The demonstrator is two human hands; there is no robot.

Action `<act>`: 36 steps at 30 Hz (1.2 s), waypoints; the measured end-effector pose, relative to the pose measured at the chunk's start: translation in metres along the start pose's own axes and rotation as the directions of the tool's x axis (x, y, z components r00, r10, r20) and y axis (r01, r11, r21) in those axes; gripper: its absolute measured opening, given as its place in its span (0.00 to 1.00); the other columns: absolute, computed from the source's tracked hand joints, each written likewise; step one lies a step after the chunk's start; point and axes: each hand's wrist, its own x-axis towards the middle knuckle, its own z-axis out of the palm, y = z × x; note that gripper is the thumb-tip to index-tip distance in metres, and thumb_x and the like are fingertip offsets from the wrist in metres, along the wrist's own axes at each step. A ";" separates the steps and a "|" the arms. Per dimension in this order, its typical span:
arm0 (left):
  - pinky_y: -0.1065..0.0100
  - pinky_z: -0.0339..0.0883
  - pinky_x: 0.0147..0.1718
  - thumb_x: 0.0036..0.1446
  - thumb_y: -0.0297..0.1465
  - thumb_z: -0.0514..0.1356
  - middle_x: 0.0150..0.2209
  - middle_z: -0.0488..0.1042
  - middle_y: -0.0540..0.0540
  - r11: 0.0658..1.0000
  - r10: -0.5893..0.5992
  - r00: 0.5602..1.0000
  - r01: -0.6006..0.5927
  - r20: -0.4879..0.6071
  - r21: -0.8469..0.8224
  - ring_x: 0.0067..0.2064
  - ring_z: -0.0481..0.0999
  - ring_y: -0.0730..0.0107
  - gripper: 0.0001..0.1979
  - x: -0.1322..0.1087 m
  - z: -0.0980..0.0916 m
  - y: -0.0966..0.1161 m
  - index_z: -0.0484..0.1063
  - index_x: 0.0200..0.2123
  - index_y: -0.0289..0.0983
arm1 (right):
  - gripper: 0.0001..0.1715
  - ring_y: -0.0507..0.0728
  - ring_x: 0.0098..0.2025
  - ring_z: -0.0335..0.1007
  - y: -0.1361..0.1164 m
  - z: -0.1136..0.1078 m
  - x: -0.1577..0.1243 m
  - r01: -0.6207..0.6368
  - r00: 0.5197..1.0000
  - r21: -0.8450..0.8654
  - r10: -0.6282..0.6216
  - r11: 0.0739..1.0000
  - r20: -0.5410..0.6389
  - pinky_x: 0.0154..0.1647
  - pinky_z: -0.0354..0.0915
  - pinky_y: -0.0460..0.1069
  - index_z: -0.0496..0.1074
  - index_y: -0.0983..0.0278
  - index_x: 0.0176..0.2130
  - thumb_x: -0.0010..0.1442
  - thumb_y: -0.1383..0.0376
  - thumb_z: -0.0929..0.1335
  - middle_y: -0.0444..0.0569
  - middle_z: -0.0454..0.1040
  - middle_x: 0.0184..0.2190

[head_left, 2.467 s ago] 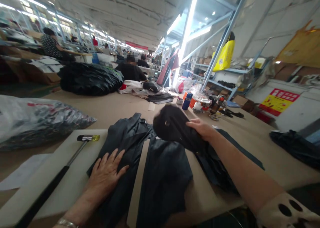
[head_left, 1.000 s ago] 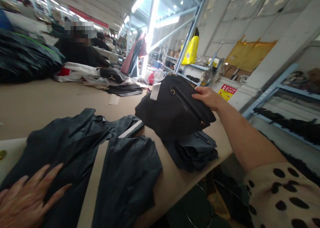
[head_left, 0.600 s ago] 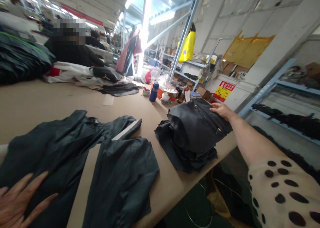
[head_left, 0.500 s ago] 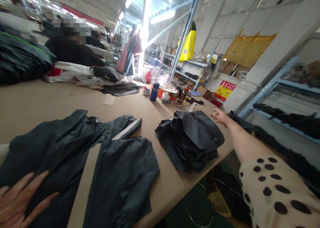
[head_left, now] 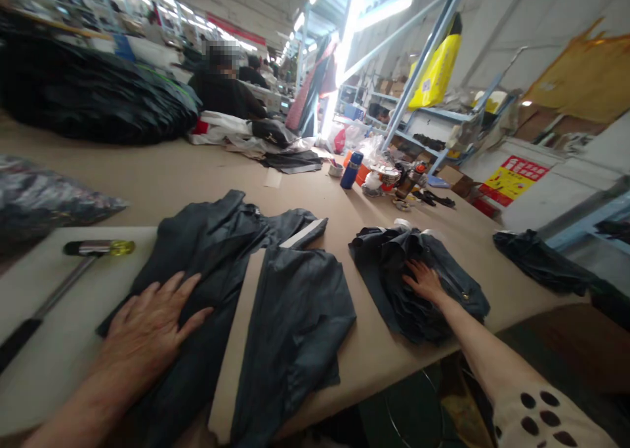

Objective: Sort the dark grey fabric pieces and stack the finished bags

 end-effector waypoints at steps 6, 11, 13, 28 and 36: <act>0.48 0.54 0.58 0.62 0.47 0.48 0.63 0.58 0.41 0.996 0.000 0.997 -0.007 0.072 0.085 0.61 0.59 0.44 0.31 -0.001 -0.010 0.010 0.57 0.63 0.38 | 0.27 0.63 0.53 0.69 -0.031 -0.023 -0.005 0.096 0.992 0.341 -0.117 0.935 0.041 0.58 0.62 0.60 0.70 0.67 0.47 0.58 0.52 0.58 0.60 0.72 0.51; 0.49 0.53 0.59 0.62 0.47 0.49 0.63 0.58 0.41 0.998 -0.014 0.996 0.009 0.088 0.063 0.62 0.58 0.45 0.31 -0.002 -0.016 0.013 0.57 0.63 0.38 | 0.21 0.56 0.38 0.74 -0.140 -0.024 -0.040 0.223 0.959 0.666 -0.283 0.712 -0.018 0.40 0.72 0.53 0.71 0.64 0.45 0.58 0.53 0.66 0.54 0.75 0.42; 0.48 0.53 0.59 0.62 0.47 0.49 0.63 0.59 0.41 0.998 -0.019 0.996 0.013 0.090 0.058 0.62 0.58 0.46 0.30 -0.002 -0.017 0.014 0.57 0.63 0.38 | 0.14 0.54 0.40 0.73 -0.200 -0.013 -0.062 0.448 0.845 0.584 -0.534 0.678 -0.028 0.44 0.70 0.52 0.72 0.64 0.43 0.61 0.59 0.64 0.51 0.76 0.39; 0.48 0.54 0.60 0.62 0.44 0.50 0.62 0.61 0.42 0.996 -0.045 0.995 0.052 0.083 -0.074 0.62 0.58 0.48 0.28 -0.005 -0.016 0.010 0.59 0.62 0.40 | 0.06 0.58 0.42 0.61 -0.339 0.035 -0.095 0.974 0.207 -0.161 -0.903 0.156 0.377 0.59 0.51 0.63 0.71 0.64 0.34 0.57 0.70 0.64 0.49 0.68 0.34; 0.50 0.60 0.58 0.57 0.43 0.52 0.55 0.70 0.37 0.820 -0.159 0.986 0.164 0.057 -0.548 0.58 0.67 0.53 0.26 0.005 -0.026 -0.007 0.70 0.52 0.33 | 0.12 0.54 0.34 0.68 -0.287 -0.077 -0.019 0.639 0.745 -0.330 -0.666 0.695 0.040 0.33 0.56 0.48 0.69 0.64 0.35 0.65 0.62 0.60 0.48 0.71 0.35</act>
